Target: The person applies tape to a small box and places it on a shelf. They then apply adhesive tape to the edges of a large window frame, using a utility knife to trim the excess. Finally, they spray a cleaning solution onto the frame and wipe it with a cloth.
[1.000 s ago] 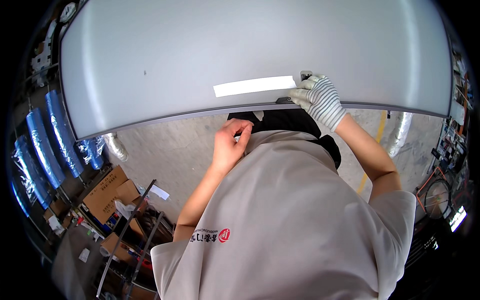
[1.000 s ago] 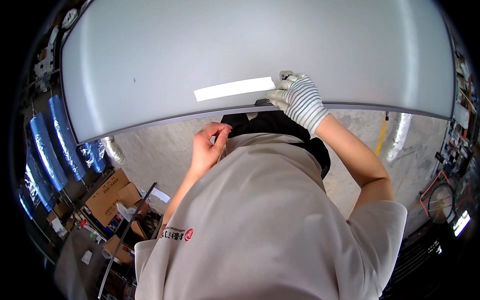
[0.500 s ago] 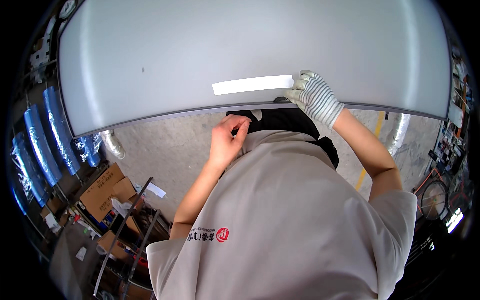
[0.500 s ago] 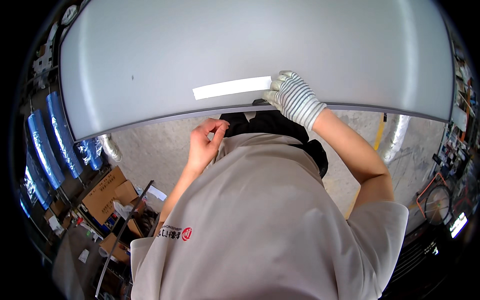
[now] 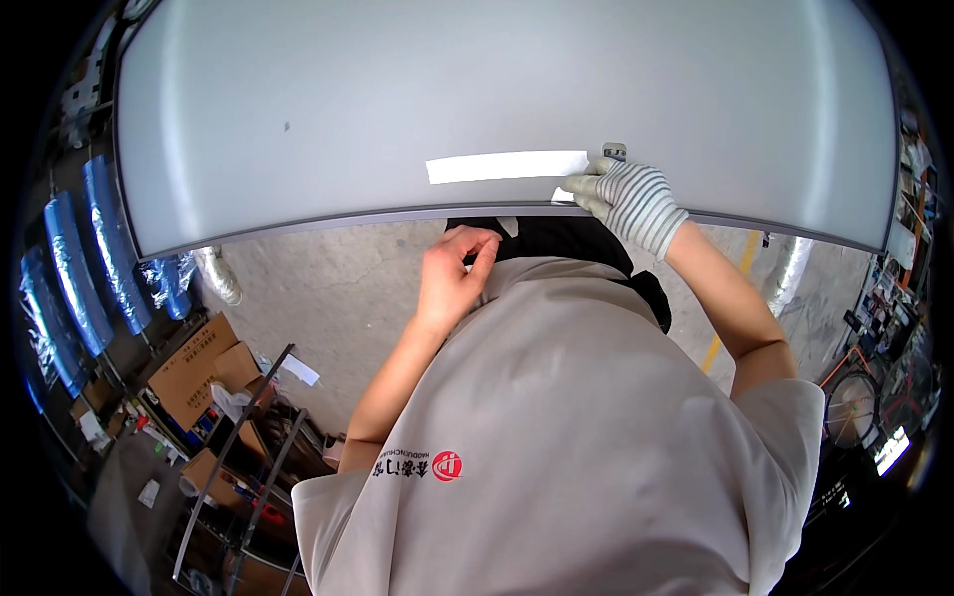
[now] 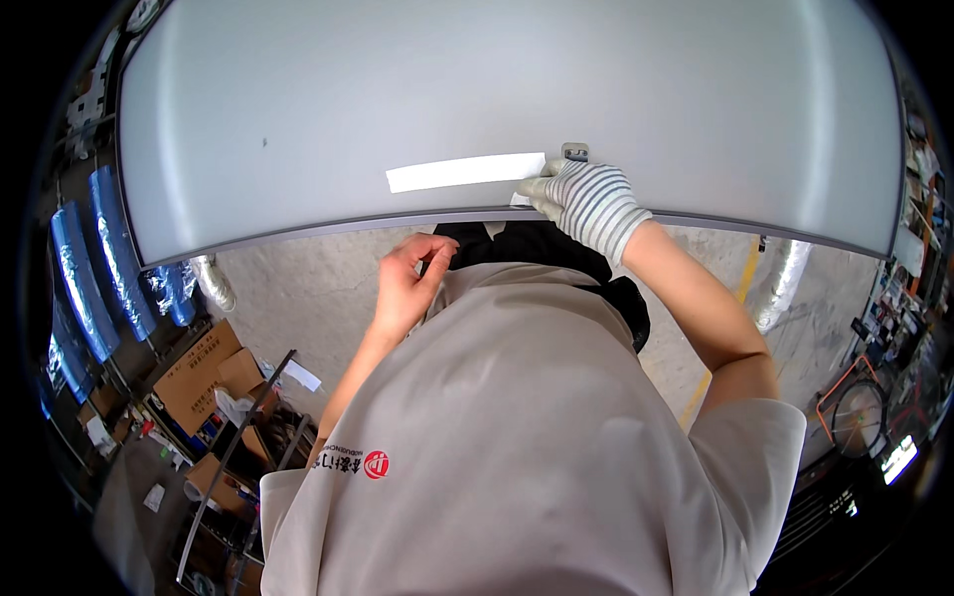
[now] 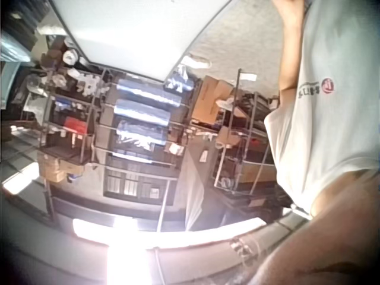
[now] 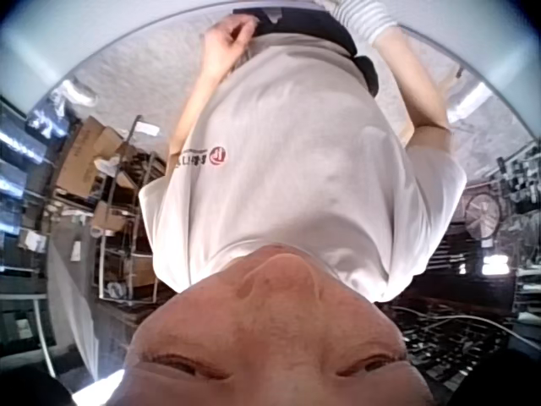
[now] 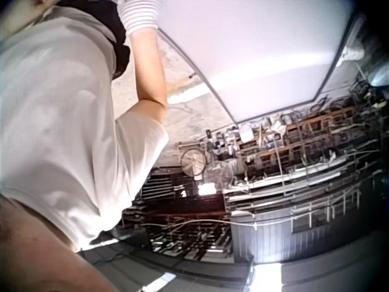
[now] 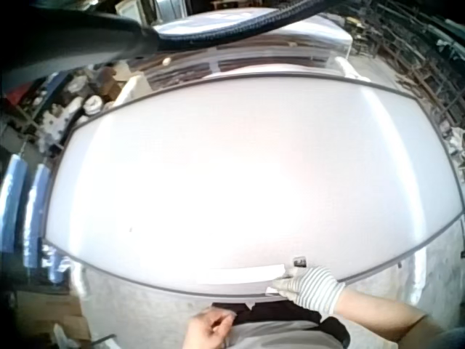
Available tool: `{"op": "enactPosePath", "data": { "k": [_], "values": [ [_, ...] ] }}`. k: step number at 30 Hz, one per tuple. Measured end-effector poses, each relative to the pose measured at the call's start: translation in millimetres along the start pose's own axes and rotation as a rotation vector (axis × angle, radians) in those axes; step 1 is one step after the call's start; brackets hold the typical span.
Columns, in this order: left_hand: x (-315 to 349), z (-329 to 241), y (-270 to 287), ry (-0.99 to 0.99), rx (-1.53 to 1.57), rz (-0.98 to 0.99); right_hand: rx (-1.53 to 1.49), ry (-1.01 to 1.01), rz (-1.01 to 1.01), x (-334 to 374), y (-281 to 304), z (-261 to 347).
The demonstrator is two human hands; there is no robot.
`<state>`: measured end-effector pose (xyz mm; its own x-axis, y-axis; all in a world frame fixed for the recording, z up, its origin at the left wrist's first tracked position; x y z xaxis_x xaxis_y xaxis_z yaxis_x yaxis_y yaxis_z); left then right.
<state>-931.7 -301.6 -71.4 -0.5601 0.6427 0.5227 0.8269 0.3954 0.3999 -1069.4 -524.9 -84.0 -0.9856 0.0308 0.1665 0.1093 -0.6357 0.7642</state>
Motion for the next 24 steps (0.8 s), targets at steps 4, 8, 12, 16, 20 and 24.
{"op": "enactPosePath", "data": {
  "k": [4, 8, 12, 16, 20, 24],
  "values": [
    [0.4, -0.9, 1.1, 0.007, 0.006, 0.000, -0.124, -0.118, 0.024, 0.2, -4.6, -0.1],
    [-0.8, 1.1, 2.3, 0.035, 0.029, 0.005, -0.201, -0.168, 0.009, 2.6, -12.7, -4.5],
    [-1.1, -2.2, 2.8, 0.029, 0.007, 0.009, -0.245, -0.206, -0.004, 4.0, -17.5, -6.8],
    [-3.4, 1.4, 1.3, 0.023, 0.007, 0.002, -0.134, -0.192, 0.023, 7.9, -13.2, -4.4],
    [-2.7, -3.4, 0.1, 0.011, 0.004, 0.005, -0.094, -0.177, 0.043, -4.6, -6.6, 12.5],
    [-3.5, 3.2, 0.3, 0.025, 0.018, 0.001, -0.221, -0.227, -0.045, 7.4, -17.3, 0.6]
  ]
}}
Point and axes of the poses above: each hand's wrist, its own x-axis away from the middle knuckle, its own y-axis out of the back of the hand, z = x × y, the point moved 1 cm from there along -x, towards the middle knuckle, and after that the axes turned 14 degrees about y, right-handed, at the moved point
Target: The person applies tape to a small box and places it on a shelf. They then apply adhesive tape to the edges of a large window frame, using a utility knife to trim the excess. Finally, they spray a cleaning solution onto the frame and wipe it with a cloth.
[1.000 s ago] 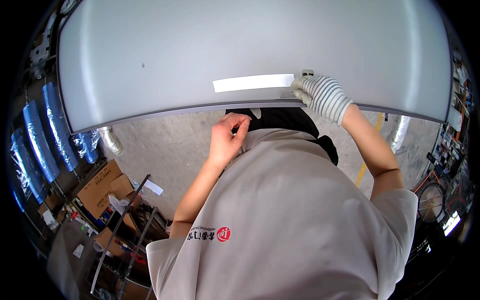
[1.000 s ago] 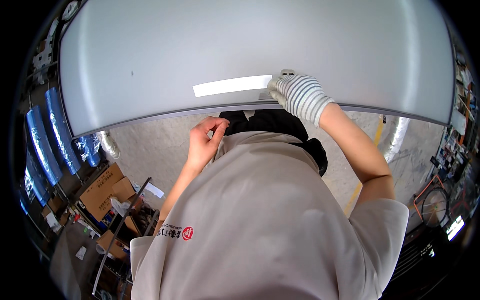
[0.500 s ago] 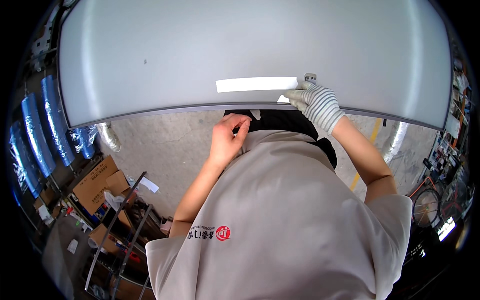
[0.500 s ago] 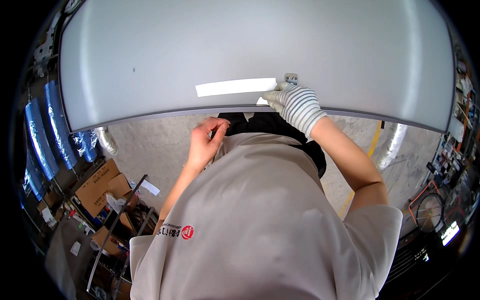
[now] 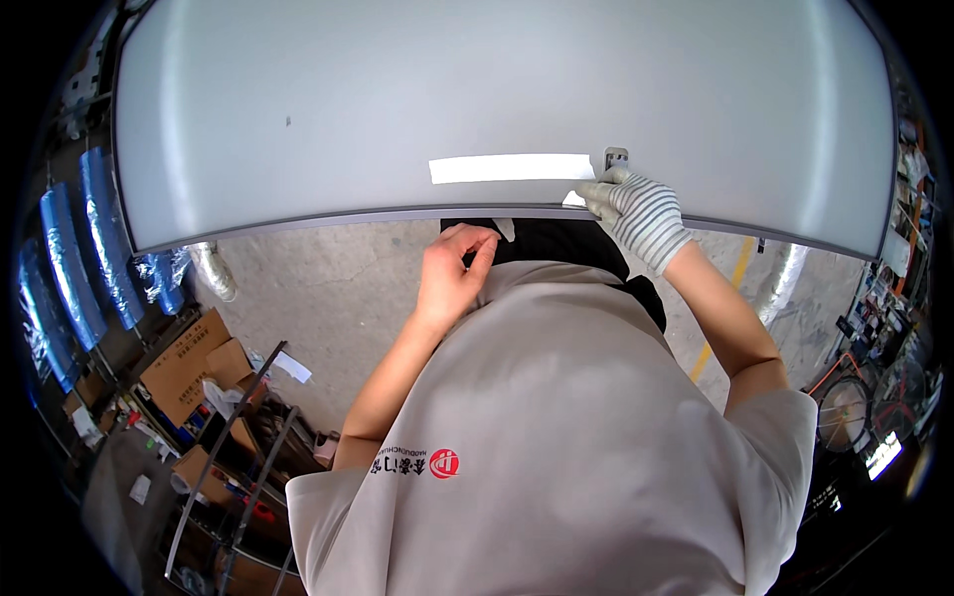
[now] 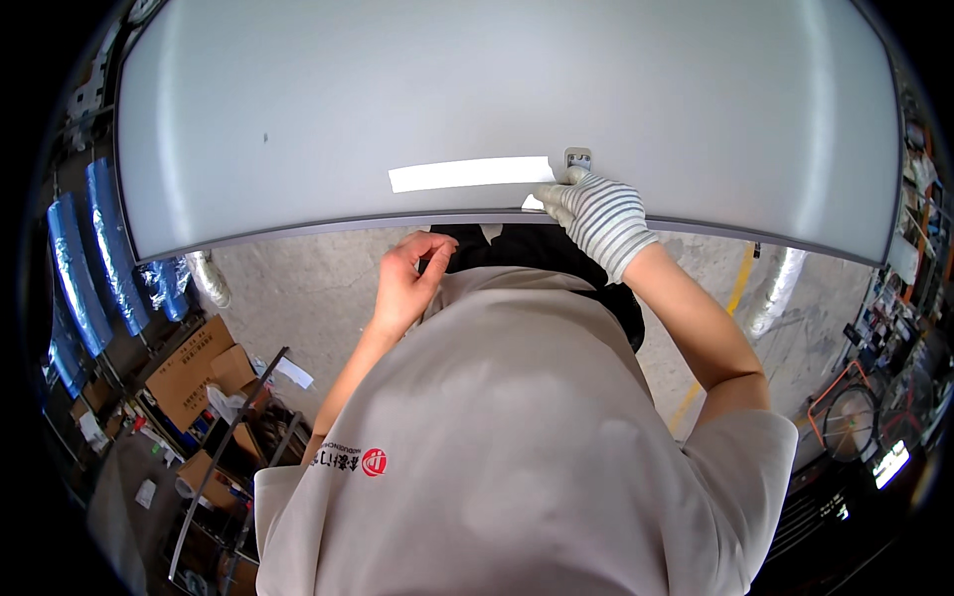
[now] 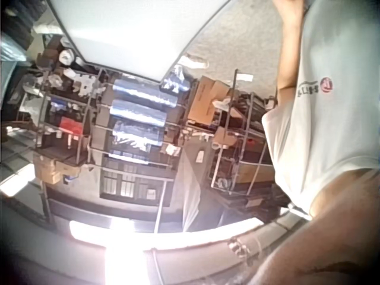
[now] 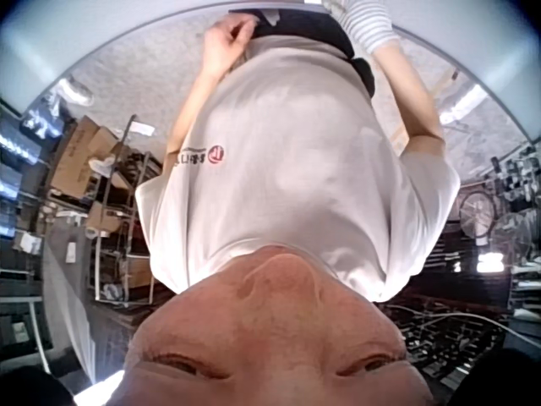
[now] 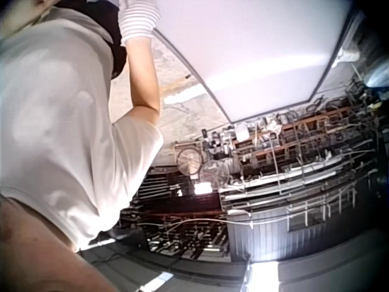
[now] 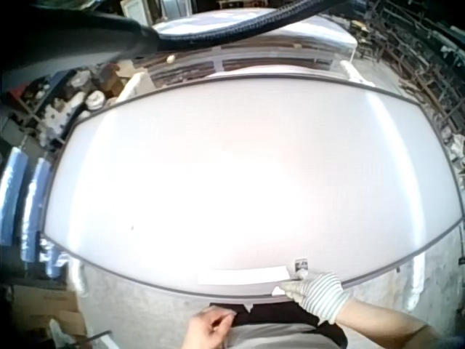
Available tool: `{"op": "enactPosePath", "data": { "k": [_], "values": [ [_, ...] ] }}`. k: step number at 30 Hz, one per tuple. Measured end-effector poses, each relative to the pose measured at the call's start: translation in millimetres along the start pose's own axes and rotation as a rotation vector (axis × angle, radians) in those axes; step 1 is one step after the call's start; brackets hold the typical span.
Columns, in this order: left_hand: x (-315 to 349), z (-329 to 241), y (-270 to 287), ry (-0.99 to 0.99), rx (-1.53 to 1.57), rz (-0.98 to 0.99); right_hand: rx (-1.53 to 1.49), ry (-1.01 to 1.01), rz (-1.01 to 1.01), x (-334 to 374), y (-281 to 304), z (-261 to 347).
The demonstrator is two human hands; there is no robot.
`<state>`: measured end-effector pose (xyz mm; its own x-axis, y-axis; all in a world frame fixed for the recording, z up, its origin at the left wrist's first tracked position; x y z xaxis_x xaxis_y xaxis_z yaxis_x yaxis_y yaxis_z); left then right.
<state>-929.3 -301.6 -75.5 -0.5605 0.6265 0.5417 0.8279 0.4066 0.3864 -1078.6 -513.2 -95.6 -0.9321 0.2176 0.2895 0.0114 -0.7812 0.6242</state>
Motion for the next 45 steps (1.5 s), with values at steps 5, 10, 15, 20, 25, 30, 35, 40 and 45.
{"op": "enactPosePath", "data": {
  "k": [5, 10, 15, 20, 25, 30, 35, 40, 45],
  "values": [
    [2.2, -2.5, -0.5, -0.021, 0.022, 0.006, 0.069, 0.027, 0.031, -6.9, -0.5, 10.6],
    [2.6, 0.5, -2.3, 0.000, 0.006, 0.003, 0.059, -0.002, 0.005, 0.2, -3.2, -0.1],
    [4.0, -3.2, -1.4, -0.006, 0.026, 0.005, -0.309, -0.170, -0.083, -4.7, -12.4, -5.2],
    [4.5, -1.8, -4.3, -0.028, 0.029, 0.001, 0.069, -0.003, 0.033, -3.8, 2.1, 15.7],
    [4.9, 0.8, -3.7, -0.011, 0.013, 0.003, 0.190, 0.066, -0.063, 0.0, 4.1, 18.7],
    [5.3, -0.7, -5.6, -0.043, 0.013, -0.002, 0.173, 0.075, -0.053, -0.3, -1.3, 12.3],
    [4.8, -2.0, -6.0, -0.003, 0.019, 0.016, 0.328, 0.033, 0.043, -9.2, 5.3, 36.5],
    [5.5, -3.5, -2.0, -0.037, -0.013, -0.011, 0.116, -0.054, 0.068, -1.5, -1.4, -4.1],
    [7.1, -10.8, -0.9, -0.076, -0.049, -0.046, 0.289, 0.110, 0.099, -22.2, 15.8, 36.8]
  ]
}}
Point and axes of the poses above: each hand's wrist, its own x-axis away from the middle knuckle, its own y-axis out of the back of the hand, z = x × y, the point moved 1 cm from there along -x, towards the middle knuckle, and after that the axes turned 14 degrees about y, right-handed, at the moved point
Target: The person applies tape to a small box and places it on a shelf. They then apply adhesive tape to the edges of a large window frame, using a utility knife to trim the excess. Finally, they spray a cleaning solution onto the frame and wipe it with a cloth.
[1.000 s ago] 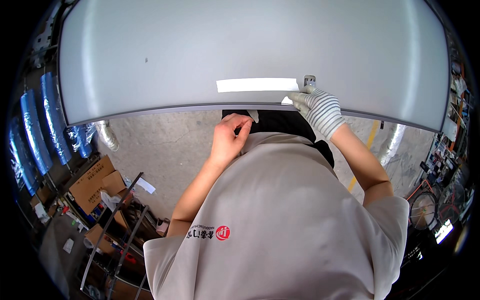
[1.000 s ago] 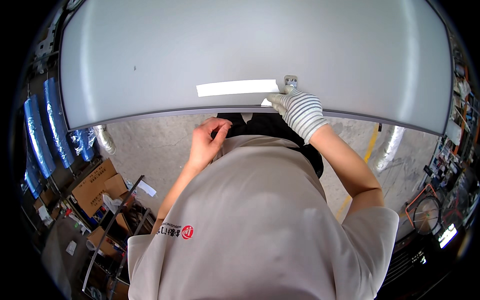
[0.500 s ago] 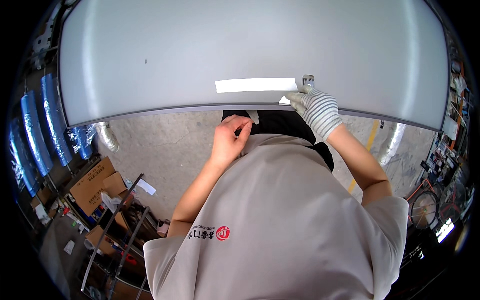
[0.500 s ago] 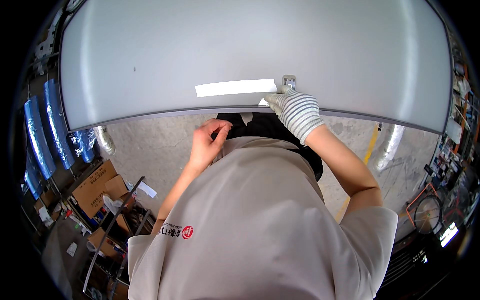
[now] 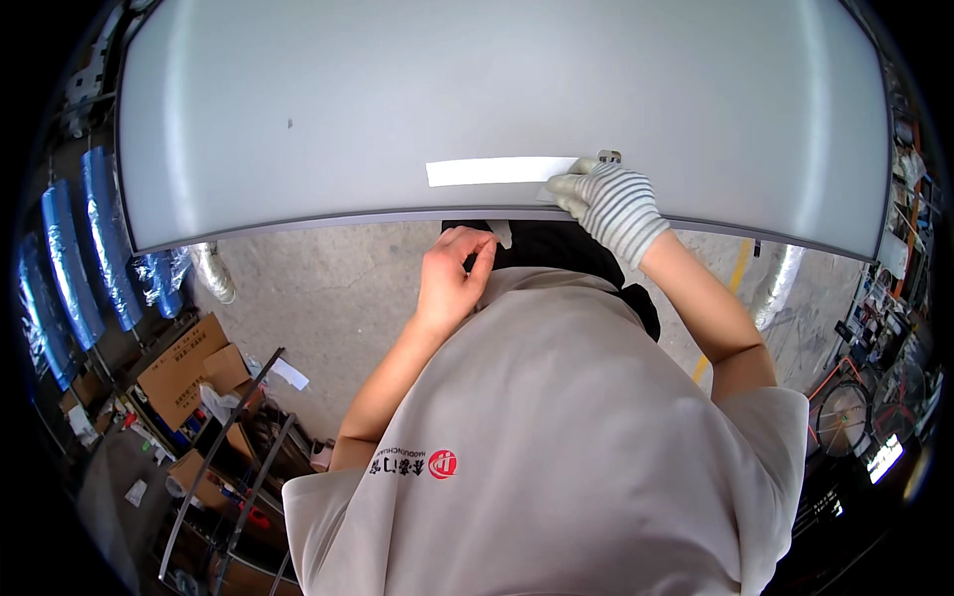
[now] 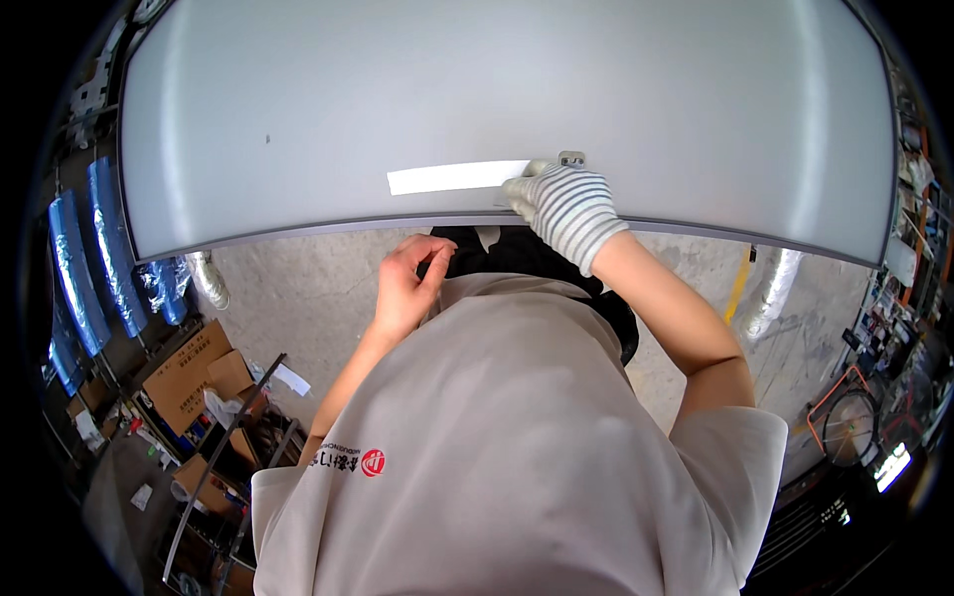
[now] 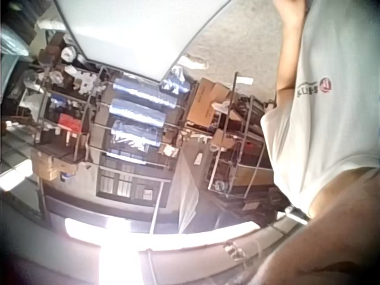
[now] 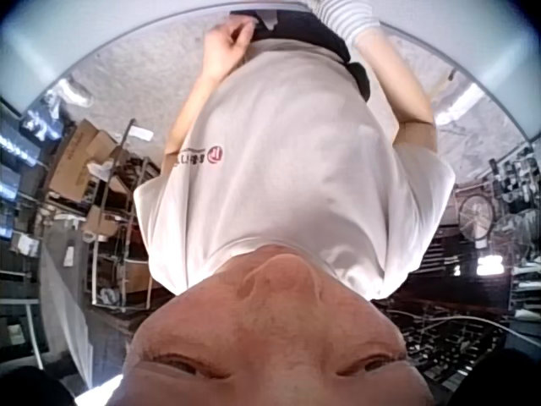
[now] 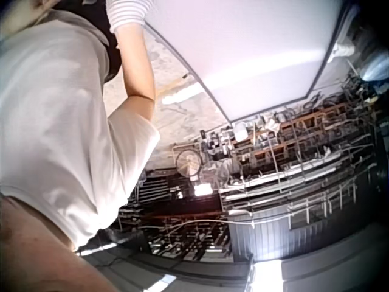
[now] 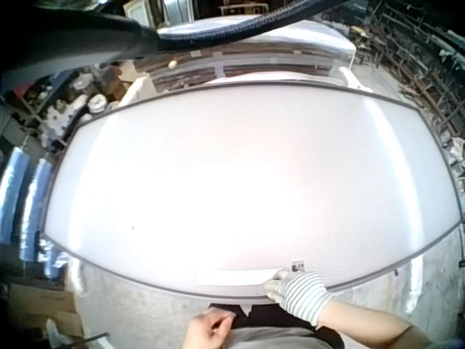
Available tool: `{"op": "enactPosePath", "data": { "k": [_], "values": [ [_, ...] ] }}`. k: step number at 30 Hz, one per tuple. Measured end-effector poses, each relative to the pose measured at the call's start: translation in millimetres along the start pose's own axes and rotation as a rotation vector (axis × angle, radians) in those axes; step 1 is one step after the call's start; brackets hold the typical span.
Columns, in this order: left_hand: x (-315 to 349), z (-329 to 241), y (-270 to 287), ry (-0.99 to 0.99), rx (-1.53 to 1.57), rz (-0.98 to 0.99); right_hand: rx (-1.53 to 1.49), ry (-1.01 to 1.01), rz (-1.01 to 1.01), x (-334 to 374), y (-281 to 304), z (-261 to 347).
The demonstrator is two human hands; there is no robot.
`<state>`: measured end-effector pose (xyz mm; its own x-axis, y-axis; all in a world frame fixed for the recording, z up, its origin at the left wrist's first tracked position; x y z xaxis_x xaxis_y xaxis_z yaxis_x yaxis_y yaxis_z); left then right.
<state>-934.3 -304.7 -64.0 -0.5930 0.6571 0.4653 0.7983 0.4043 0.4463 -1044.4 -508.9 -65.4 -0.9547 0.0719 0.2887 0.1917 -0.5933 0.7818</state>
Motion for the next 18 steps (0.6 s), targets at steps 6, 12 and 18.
{"op": "enactPosePath", "data": {
  "k": [6, 12, 18],
  "values": [
    [-10.1, -13.5, 1.9, -0.308, -0.304, -0.179, 0.203, -0.142, 0.305, 22.7, 25.8, -26.6],
    [-27.7, -22.6, -34.0, -0.377, -0.475, 0.040, -0.299, -0.350, -0.433, 86.2, 50.9, -48.7],
    [-26.0, -70.3, -66.1, -0.256, 0.347, 0.653, -0.346, -0.524, -0.367, 112.4, 35.6, -71.2]
  ]
}}
Point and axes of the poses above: each hand's wrist, its own x-axis away from the middle knuckle, its own y-axis out of the back of the hand, z = x × y, the point moved 1 cm from there along -x, towards the middle knuckle, and after that the axes turned 14 degrees about y, right-handed, at the moved point
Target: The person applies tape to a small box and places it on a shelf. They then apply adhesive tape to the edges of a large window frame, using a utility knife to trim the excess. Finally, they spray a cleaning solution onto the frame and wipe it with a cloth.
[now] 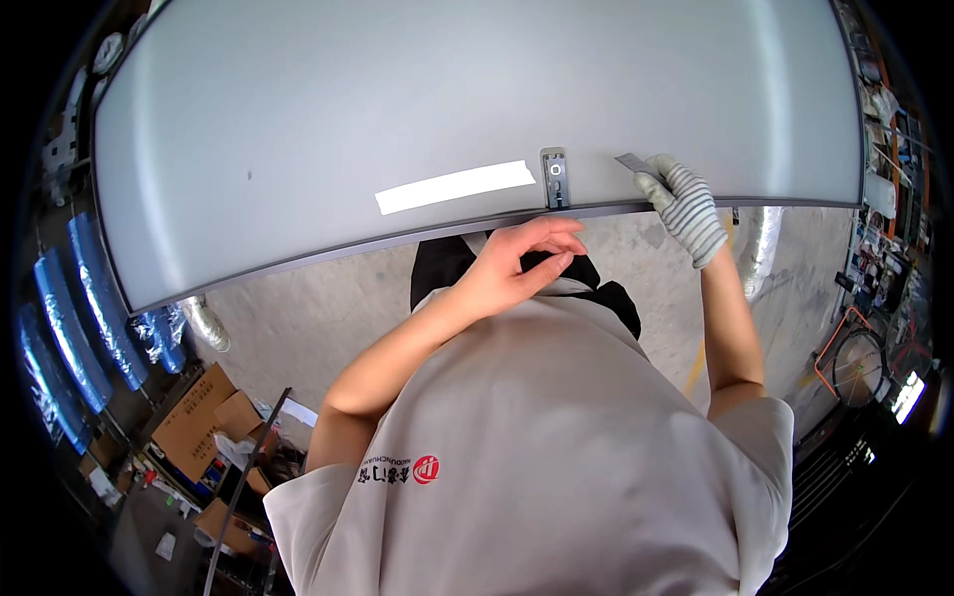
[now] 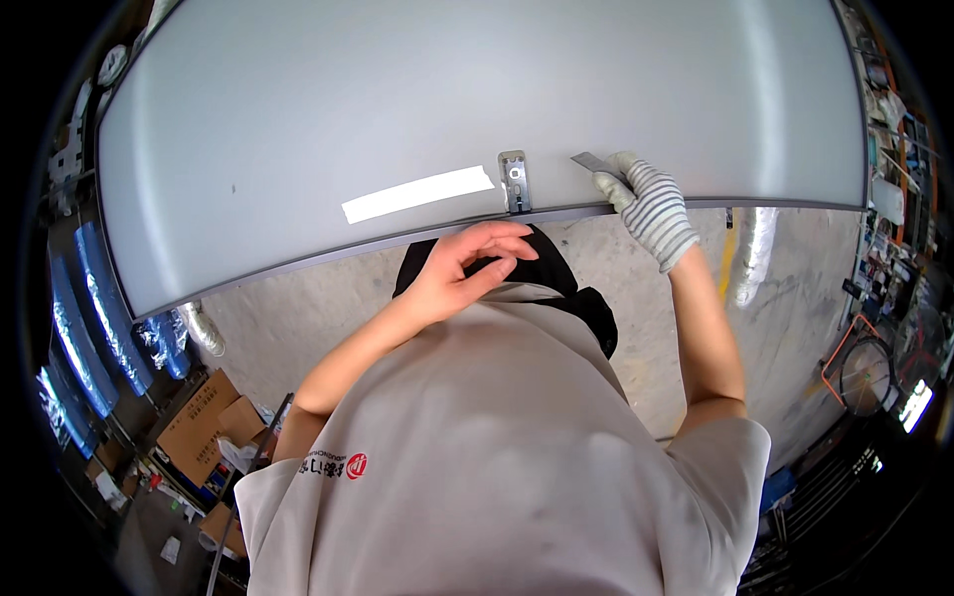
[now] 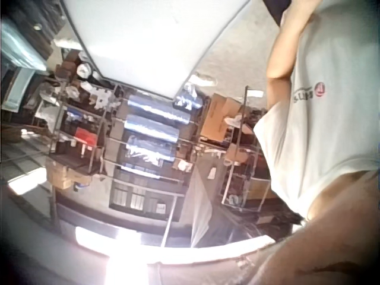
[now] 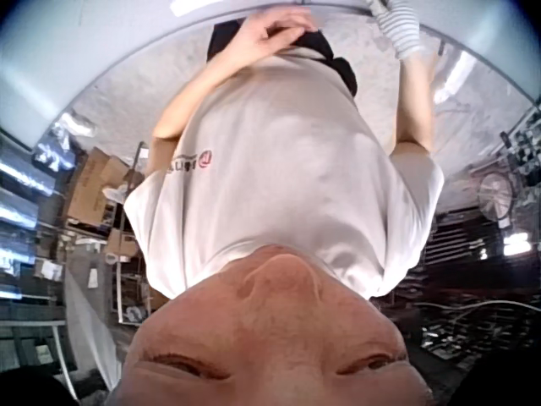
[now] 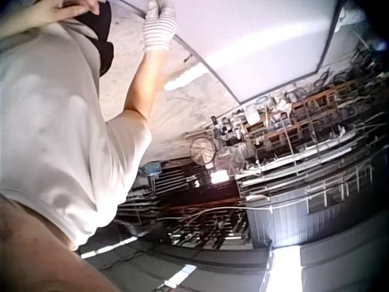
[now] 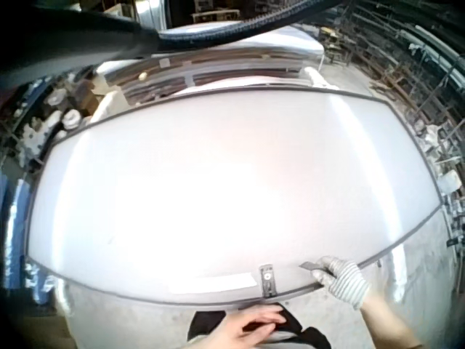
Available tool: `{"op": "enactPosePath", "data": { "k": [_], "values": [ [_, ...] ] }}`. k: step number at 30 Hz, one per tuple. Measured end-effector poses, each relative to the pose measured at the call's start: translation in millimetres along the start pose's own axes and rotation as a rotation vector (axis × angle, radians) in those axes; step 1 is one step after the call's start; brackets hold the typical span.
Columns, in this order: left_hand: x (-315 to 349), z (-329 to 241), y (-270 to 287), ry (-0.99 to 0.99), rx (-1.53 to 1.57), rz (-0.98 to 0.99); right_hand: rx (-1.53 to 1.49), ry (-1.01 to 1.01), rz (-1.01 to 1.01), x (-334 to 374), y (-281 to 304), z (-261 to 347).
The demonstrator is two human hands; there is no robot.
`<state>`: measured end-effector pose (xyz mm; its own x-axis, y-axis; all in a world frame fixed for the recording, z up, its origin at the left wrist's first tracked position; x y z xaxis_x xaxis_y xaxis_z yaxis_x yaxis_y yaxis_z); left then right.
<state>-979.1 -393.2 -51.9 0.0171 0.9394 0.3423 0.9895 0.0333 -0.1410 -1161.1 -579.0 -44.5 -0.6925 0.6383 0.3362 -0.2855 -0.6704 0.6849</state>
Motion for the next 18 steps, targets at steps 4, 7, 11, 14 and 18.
{"op": "enactPosePath", "data": {
  "k": [4, 7, 11, 14, 18],
  "values": [
    [1.9, 0.3, 10.6, 0.076, 0.015, -0.143, -0.116, 0.200, 0.044, 0.9, -46.4, -16.6],
    [12.4, 6.7, 25.5, 0.207, 0.141, -0.266, -0.470, 0.312, 0.115, -7.2, -67.0, 4.6],
    [27.7, 7.2, 39.8, 0.171, 0.029, -0.465, -0.744, 0.109, -0.072, -9.1, -41.6, -30.8],
    [27.8, 13.5, 47.3, 0.104, -0.540, -0.609, -0.287, 0.006, 0.018, -1.2, -36.2, -53.3],
    [13.0, 20.4, 23.6, 0.077, -0.870, -0.471, -0.427, 0.243, 0.074, 1.2, -68.1, -9.9]
  ]
}}
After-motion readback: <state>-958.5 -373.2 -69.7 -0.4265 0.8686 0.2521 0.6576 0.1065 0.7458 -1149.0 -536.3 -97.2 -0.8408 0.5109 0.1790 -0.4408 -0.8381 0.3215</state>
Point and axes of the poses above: each hand's wrist, its own x-axis away from the middle knuckle, its own y-axis out of the back of the hand, z = x × y, the point moved 1 cm from there along -x, towards the middle knuckle, and after that the axes turned 14 degrees about y, right-handed, at the moved point
